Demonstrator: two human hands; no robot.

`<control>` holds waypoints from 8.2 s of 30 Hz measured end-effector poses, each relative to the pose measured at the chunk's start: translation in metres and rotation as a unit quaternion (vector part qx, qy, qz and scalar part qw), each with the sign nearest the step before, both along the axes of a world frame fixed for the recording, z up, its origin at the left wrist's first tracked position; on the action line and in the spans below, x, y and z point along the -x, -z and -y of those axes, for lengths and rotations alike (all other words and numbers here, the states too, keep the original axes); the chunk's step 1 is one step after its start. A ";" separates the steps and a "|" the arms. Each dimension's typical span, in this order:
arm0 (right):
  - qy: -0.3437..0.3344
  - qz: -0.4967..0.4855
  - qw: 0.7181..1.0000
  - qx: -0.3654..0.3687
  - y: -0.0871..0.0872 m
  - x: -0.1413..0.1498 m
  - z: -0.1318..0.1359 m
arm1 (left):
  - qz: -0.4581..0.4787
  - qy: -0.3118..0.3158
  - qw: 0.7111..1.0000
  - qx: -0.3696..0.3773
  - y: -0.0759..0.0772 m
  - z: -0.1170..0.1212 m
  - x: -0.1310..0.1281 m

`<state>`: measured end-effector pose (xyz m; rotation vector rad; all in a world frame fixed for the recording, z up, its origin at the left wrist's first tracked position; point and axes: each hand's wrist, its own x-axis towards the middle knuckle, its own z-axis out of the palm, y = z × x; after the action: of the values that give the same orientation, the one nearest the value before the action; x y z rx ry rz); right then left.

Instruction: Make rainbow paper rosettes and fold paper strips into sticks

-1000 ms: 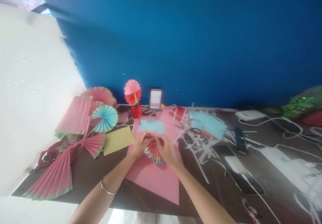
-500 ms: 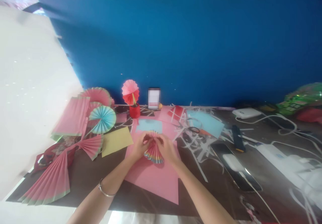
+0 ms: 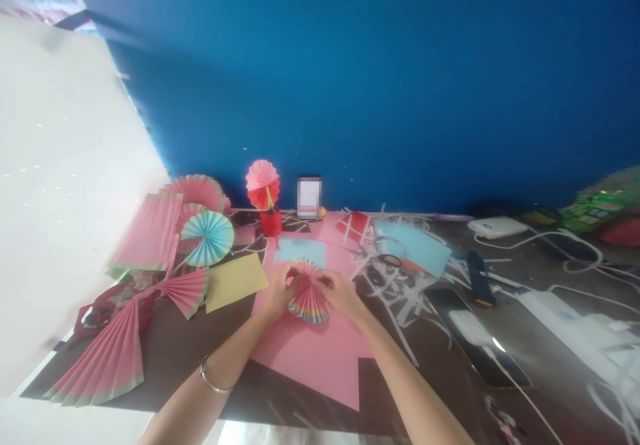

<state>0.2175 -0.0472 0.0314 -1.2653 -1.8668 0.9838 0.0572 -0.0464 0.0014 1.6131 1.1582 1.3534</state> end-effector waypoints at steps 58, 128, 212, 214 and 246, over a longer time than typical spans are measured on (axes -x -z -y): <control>-0.078 -0.041 0.996 -0.013 0.001 -0.018 -0.009 | 0.092 0.164 0.978 0.094 -0.013 0.001 0.010; 0.029 -0.118 0.991 -0.052 0.012 0.006 0.005 | 0.125 0.128 0.983 0.030 -0.007 -0.003 0.013; 0.091 -0.299 0.942 0.119 0.000 0.018 0.009 | 0.302 0.081 0.942 0.119 -0.017 0.007 -0.002; 0.083 -0.318 0.936 0.126 0.003 0.018 0.008 | 0.304 0.080 0.941 0.123 -0.017 0.006 -0.001; 0.102 -0.341 0.926 0.124 0.014 0.017 0.003 | 0.042 -0.005 0.993 0.108 -0.016 0.008 -0.003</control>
<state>0.2002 -0.0498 0.0171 -1.0385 -1.0786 1.3570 0.0603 -0.0542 0.0179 1.3863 1.2173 1.2439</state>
